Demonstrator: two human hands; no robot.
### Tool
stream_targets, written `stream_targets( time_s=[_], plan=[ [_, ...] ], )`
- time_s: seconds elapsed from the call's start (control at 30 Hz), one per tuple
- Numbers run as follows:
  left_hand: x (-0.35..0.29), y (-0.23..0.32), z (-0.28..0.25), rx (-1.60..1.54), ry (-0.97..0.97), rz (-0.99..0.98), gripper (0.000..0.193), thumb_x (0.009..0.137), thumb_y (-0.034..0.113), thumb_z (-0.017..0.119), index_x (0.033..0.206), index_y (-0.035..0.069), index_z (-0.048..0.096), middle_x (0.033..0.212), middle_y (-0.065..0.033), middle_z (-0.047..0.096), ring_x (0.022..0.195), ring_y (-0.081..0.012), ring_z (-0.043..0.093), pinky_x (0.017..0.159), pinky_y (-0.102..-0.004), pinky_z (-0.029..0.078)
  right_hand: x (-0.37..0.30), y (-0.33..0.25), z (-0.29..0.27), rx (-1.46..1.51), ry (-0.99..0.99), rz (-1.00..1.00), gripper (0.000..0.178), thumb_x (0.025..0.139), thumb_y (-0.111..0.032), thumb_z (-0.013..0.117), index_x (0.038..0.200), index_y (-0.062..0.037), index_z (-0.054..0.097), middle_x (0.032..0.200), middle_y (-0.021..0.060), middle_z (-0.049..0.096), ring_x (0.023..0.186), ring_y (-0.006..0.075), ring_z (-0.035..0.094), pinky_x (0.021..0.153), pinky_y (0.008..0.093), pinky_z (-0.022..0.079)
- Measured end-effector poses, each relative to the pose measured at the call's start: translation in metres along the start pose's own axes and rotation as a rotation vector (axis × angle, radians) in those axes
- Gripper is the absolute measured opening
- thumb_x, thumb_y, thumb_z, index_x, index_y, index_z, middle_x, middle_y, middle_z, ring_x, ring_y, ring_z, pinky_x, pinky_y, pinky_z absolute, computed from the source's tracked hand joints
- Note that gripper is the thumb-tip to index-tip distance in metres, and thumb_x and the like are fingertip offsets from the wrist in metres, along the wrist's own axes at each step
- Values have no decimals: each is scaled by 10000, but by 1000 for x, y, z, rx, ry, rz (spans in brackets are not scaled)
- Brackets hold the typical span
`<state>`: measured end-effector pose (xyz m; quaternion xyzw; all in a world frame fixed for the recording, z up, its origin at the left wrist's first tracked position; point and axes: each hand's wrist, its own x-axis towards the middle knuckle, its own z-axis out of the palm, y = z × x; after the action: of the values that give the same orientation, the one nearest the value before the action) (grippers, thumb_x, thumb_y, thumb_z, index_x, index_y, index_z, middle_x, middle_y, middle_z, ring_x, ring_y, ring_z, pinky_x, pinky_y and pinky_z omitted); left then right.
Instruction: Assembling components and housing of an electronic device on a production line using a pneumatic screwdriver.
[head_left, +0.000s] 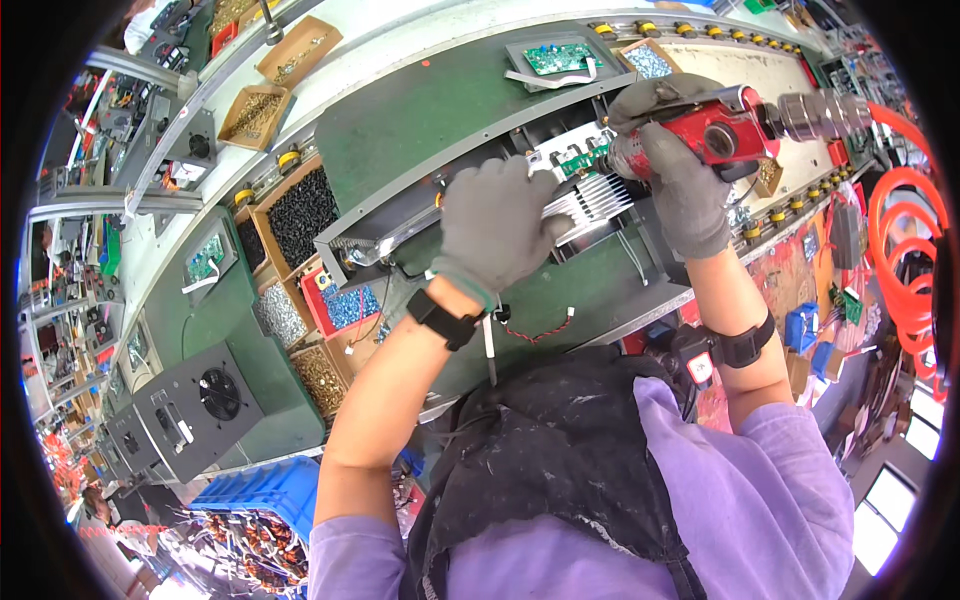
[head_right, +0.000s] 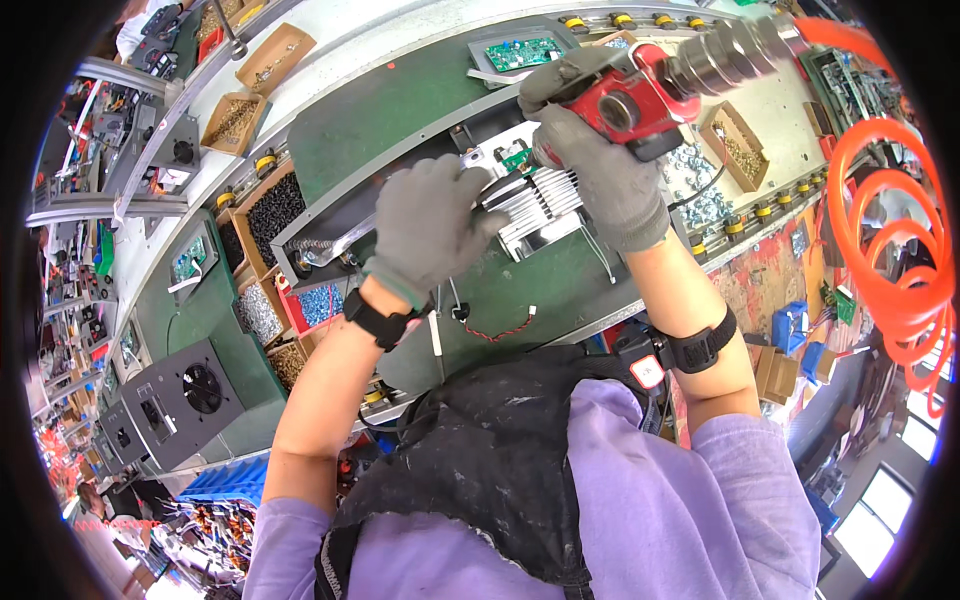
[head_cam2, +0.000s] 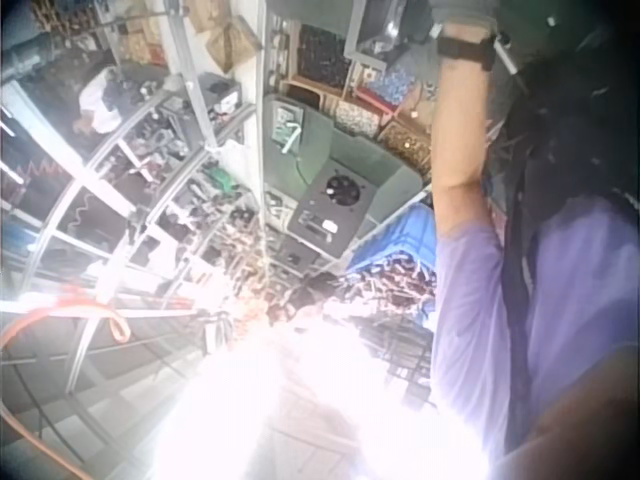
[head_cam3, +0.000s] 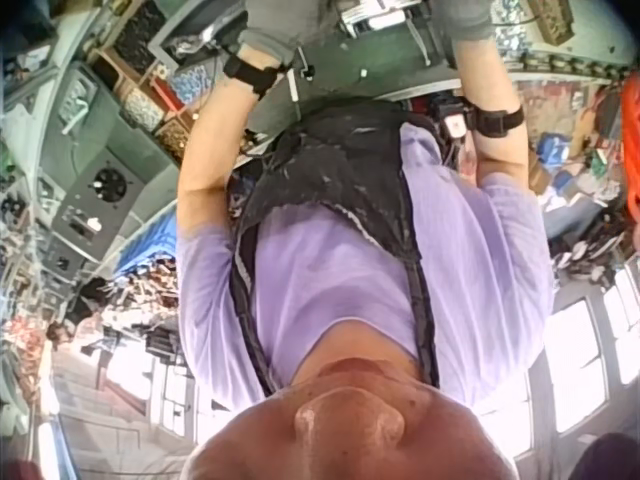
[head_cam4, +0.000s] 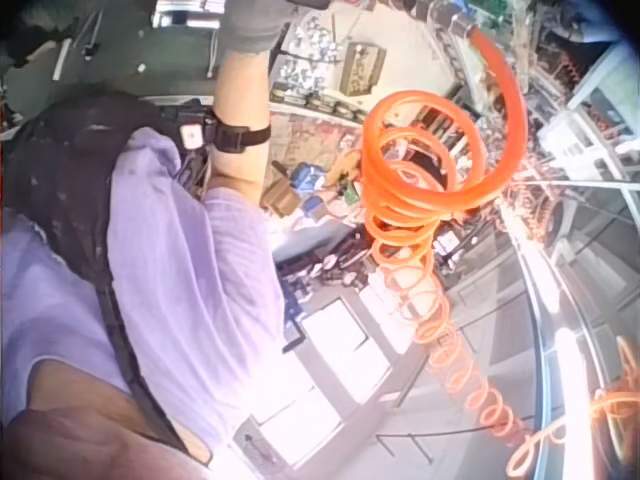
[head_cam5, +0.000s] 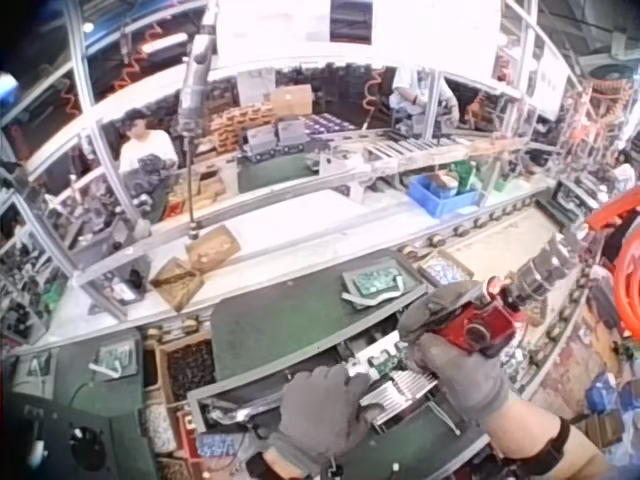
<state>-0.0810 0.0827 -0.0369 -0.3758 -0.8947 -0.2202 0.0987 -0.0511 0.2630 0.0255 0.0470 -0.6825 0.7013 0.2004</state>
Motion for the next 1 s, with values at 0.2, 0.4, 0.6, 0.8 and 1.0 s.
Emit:
stream_targets(
  time_s=[0.2,0.4,0.6,0.8,1.0],
  plan=[
    [6,16,27,-209,-188,-122,178,803,234,660,875,76,624,803,-120,636,763,-326,622,640,-431,474,5,3,2,-13,43,108,298,810,-18,544,1106,7,524,1004,120,628,876,178,622,778,311,517],
    [-7,6,42,-575,-160,-219,230,806,164,689,987,31,638,813,-116,645,689,-250,624,624,-367,484,11,1,3,-18,-31,93,213,794,29,531,999,10,581,916,105,641,797,154,618,700,279,513],
    [-8,3,46,-685,-229,-298,283,806,126,708,1059,21,639,834,-103,649,692,-148,593,652,-304,483,13,5,10,164,-46,83,170,765,73,596,915,-2,569,855,55,641,767,113,606,682,262,519],
    [-5,4,38,-609,-240,-280,300,806,106,695,1089,32,629,847,-102,645,708,-158,594,676,-303,485,10,1,6,-16,-143,-11,202,752,83,607,932,-8,596,906,65,642,834,122,615,733,267,517],
    [-37,6,-4,-1325,70,-550,249,890,107,562,1131,45,574,1023,-127,615,839,-222,633,672,-323,515,-22,-37,1,251,-54,-60,375,826,48,495,1196,-7,479,1056,126,620,929,172,609,847,322,497]
  ],
)
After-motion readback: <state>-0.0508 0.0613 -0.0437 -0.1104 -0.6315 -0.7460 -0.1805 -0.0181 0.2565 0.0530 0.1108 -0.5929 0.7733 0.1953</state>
